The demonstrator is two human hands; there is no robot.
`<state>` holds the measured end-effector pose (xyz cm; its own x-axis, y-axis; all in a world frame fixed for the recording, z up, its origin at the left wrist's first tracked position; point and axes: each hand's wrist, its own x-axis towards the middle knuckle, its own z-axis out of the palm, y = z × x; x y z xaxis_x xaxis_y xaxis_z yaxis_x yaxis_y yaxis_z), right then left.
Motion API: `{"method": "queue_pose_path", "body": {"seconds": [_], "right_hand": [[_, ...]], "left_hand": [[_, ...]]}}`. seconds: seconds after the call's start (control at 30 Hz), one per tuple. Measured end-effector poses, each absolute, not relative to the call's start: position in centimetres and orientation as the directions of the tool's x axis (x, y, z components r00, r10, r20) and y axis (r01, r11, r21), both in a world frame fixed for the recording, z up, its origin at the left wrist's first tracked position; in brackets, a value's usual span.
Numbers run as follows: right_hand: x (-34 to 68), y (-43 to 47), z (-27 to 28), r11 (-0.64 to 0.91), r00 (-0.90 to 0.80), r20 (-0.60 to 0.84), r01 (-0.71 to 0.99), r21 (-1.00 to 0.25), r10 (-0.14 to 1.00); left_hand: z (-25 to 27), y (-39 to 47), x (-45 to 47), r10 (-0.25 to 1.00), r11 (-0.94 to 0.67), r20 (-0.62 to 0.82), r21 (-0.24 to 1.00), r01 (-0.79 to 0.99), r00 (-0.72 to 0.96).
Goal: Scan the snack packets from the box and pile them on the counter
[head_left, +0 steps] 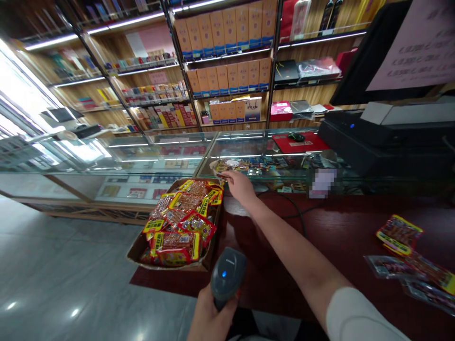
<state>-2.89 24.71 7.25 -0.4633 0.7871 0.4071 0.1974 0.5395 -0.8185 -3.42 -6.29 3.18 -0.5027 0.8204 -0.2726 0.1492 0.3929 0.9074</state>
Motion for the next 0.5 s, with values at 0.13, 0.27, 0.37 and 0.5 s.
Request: {"method": "queue_pose_path", "body": {"seconds": [0.13,0.27,0.37,0.5], "right_hand": [[-6.2,24.9,8.5,0.608,-0.558,0.406,0.238,-0.757,0.724],[-0.9,22.4,5.7,0.618,-0.511,0.414,0.334,-0.712,0.754],[8.6,20.6,2.4,0.524,-0.407,0.345,0.513,-0.680,0.846],[24.3,19.9,0.0,0.138,0.011,0.237,0.788,-0.600,0.971]], "left_hand": [[3.2,-6.6,-3.6,0.815,0.403,-0.279,0.903,0.151,-0.508],[2.9,-6.1,-3.6,0.830,0.417,-0.287,0.889,0.188,-0.479],[2.4,-5.1,-3.2,0.851,0.435,-0.322,0.874,0.216,-0.414],[2.1,-3.7,-1.7,0.870,0.425,-0.325,0.875,0.231,-0.370]]}}
